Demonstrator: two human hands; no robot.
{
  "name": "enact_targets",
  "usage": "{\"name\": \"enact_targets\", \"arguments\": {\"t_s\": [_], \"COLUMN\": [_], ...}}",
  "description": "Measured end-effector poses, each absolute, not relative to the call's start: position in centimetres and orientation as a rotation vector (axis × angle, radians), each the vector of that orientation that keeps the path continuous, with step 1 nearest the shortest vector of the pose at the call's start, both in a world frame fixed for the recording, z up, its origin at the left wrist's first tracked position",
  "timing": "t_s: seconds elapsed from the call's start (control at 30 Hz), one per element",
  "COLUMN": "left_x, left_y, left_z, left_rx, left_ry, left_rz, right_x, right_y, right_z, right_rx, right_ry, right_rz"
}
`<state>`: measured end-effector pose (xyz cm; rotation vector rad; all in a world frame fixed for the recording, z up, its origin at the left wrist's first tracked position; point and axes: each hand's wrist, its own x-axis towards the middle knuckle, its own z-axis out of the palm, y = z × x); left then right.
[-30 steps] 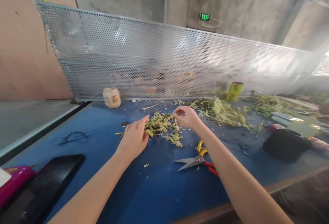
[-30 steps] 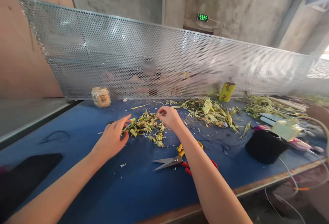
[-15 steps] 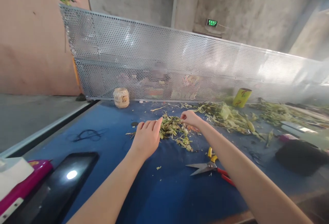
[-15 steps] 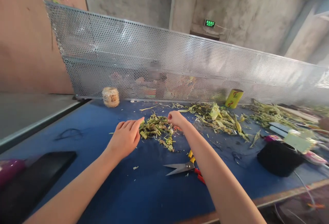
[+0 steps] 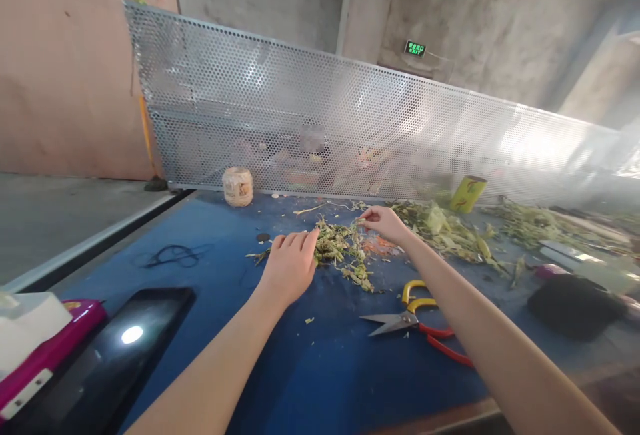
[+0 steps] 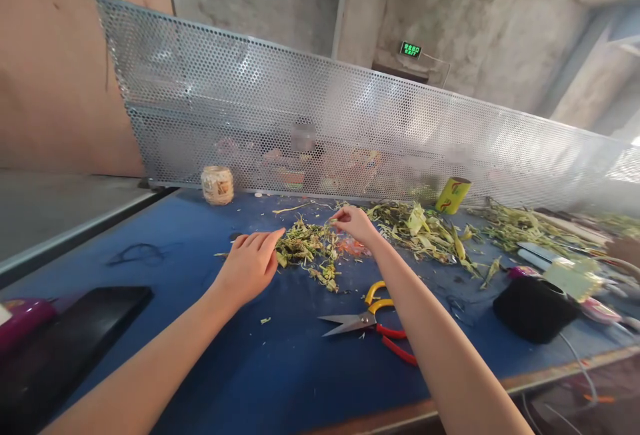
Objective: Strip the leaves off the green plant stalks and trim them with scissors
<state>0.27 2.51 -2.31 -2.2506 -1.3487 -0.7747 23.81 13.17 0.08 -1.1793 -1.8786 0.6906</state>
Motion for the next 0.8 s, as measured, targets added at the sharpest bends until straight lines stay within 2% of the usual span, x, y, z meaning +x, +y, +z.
{"name": "enact_targets", "arguments": {"t_s": [0.17, 0.3, 0.43, 0.8], "left_x": [0.5, 1.0, 1.6, 1.7], "left_y": [2.4, 1.9, 1.4, 1.8], "left_z": [-2.2, -1.9, -2.0, -1.9], "left_rx": [-2.335, -2.527, -2.697, -2.636], "left_ry": [-1.457, -1.597, -1.466, -1.616], "left_rz": [-0.954, -1.424, -1.823, -2.024], "right_x": [22.2, 20.1, 18.2, 17.5], "right_y": [11.5, 9.4, 6.7, 4.9], "right_z": [1.0, 1.3, 1.2, 0.3], "right_rx": [-0.996, -0.823, -0.715, -0.778], "right_ry": [-1.764, -1.694, -1.749, -1.599], "right_rz": [0.901, 1.004, 1.010, 0.980]}}
